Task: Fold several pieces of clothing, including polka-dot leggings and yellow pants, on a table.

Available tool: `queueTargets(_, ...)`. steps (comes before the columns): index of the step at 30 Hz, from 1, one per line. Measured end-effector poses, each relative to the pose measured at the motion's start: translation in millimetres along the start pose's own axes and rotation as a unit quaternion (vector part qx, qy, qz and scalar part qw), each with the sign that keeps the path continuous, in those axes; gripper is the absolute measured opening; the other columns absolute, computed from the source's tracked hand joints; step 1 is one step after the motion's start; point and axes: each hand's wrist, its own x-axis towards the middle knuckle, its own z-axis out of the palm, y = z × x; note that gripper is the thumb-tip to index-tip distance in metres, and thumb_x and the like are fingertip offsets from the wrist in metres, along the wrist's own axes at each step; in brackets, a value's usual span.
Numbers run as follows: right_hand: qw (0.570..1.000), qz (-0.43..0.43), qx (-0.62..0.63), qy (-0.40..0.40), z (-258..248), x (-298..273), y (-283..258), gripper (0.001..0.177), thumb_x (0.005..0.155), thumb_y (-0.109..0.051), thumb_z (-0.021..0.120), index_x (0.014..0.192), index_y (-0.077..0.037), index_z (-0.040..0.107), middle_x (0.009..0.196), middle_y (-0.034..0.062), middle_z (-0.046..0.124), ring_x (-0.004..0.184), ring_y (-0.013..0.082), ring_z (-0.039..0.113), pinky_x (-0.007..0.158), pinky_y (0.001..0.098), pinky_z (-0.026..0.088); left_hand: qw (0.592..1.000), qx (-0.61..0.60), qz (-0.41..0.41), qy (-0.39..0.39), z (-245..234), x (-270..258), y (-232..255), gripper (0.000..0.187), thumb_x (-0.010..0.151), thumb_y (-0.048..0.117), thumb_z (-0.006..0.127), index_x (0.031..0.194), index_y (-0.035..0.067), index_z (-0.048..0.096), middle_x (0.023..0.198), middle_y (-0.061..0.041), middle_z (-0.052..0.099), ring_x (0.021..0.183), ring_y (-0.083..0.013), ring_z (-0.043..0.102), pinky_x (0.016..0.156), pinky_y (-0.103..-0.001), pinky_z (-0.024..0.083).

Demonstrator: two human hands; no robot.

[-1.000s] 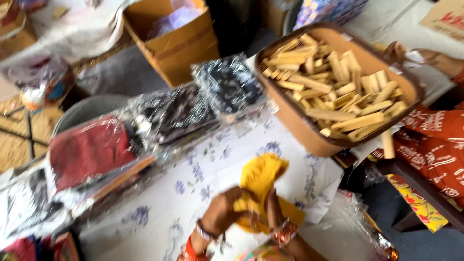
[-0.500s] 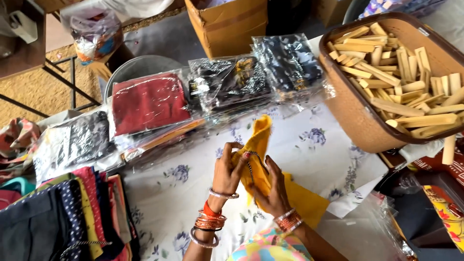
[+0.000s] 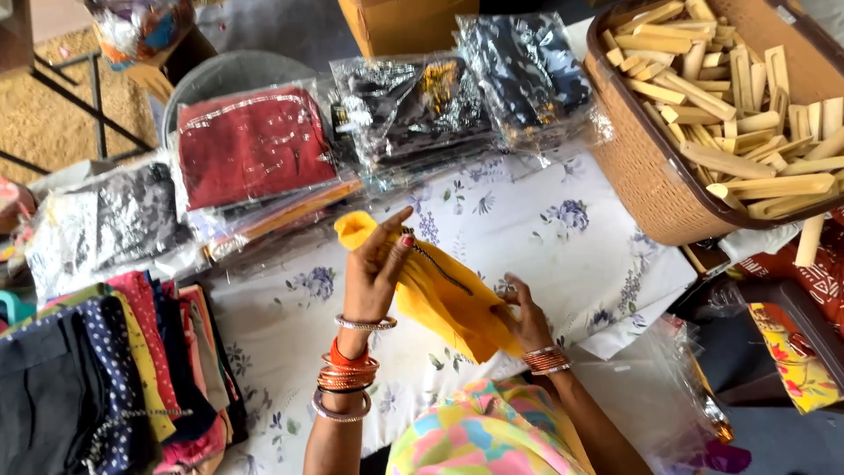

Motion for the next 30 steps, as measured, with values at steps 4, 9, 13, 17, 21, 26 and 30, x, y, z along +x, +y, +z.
queueTargets(4, 0.975, -0.199, -0.044, 0.089, 6, -14, 14, 0.059, 0.086, -0.023, 0.074, 0.133, -0.003, 0.045, 0.114, 0.0186, 0.069, 0.101, 0.0362, 0.069, 0.085, 0.0417, 0.055, 0.999, -0.018, 0.015, 0.03, 7, -1, 14, 0.039, 0.104, 0.014, 0.062, 0.14, 0.002, 0.061, 0.112, -0.002, 0.071, 0.102, -0.0063, 0.063, 0.091, -0.023, 0.053)
queueTargets(9, 0.971, -0.149, -0.181, 0.049, 19, -24, 133, 0.034, 0.094, -0.022, 0.073, 0.118, -0.009, 0.054, 0.097, 0.0148, 0.071, 0.088, 0.0349, 0.071, 0.074, 0.0451, 0.056, 0.995, -0.017, 0.05, 0.084, 5, -1, 26, 0.036, 0.106, 0.013, 0.062, 0.139, 0.0, 0.063, 0.117, -0.003, 0.07, 0.104, -0.0066, 0.062, 0.093, -0.023, 0.053)
queueTargets(13, 0.962, -0.128, -0.241, 0.006, -5, 5, 136, 0.032, 0.089, -0.023, 0.072, 0.116, -0.016, 0.057, 0.084, 0.0112, 0.072, 0.074, 0.0359, 0.07, 0.064, 0.0488, 0.055, 0.996, -0.022, 0.033, 0.081, 10, 3, 36, 0.031, 0.107, 0.013, 0.062, 0.134, -0.001, 0.064, 0.114, -0.004, 0.07, 0.099, -0.0063, 0.063, 0.088, -0.022, 0.053)
queueTargets(17, 0.963, 0.006, -0.265, 0.052, -35, 64, 97, 0.016, 0.098, -0.021, 0.068, 0.112, -0.019, 0.061, 0.072, 0.01, 0.07, 0.066, 0.0364, 0.07, 0.059, 0.0503, 0.054, 0.995, -0.02, -0.083, 0.052, 23, 6, 72, 0.029, 0.103, 0.017, 0.058, 0.127, 0.003, 0.064, 0.087, -0.004, 0.067, 0.057, -0.0082, 0.062, 0.042, -0.023, 0.047)
queueTargets(21, 0.985, -0.029, -0.086, 0.147, -26, 97, 80, 0.022, 0.094, -0.014, 0.068, 0.113, -0.014, 0.058, 0.083, 0.0106, 0.073, 0.072, 0.0325, 0.073, 0.06, 0.0448, 0.055, 0.999, -0.025, -0.043, 0.022, 23, 0, 60, 0.028, 0.107, 0.018, 0.057, 0.128, 0.001, 0.067, 0.087, -0.003, 0.066, 0.061, -0.0063, 0.064, 0.043, -0.021, 0.049)
queueTargets(26, 0.978, -0.044, 0.068, 0.193, 20, 85, 117, 0.029, 0.097, -0.008, 0.07, 0.117, -0.007, 0.049, 0.091, 0.0176, 0.069, 0.079, 0.0304, 0.072, 0.068, 0.0387, 0.055, 0.995, -0.079, -0.014, 0.057, 14, -3, 58, 0.026, 0.108, 0.018, 0.054, 0.124, 0.0, 0.065, 0.107, -0.005, 0.069, 0.068, -0.009, 0.067, 0.045, -0.024, 0.055)
queueTargets(30, 0.997, -0.037, 0.071, 0.018, 25, 47, 99, 0.034, 0.092, -0.005, 0.056, 0.125, -0.009, 0.051, 0.102, 0.0172, 0.072, 0.083, 0.0288, 0.075, 0.068, 0.0396, 0.059, 0.993, -0.088, -0.034, 0.064, 8, -3, 53, 0.027, 0.107, 0.018, 0.052, 0.126, 0.001, 0.063, 0.108, -0.006, 0.067, 0.068, -0.0104, 0.069, 0.046, -0.025, 0.058)
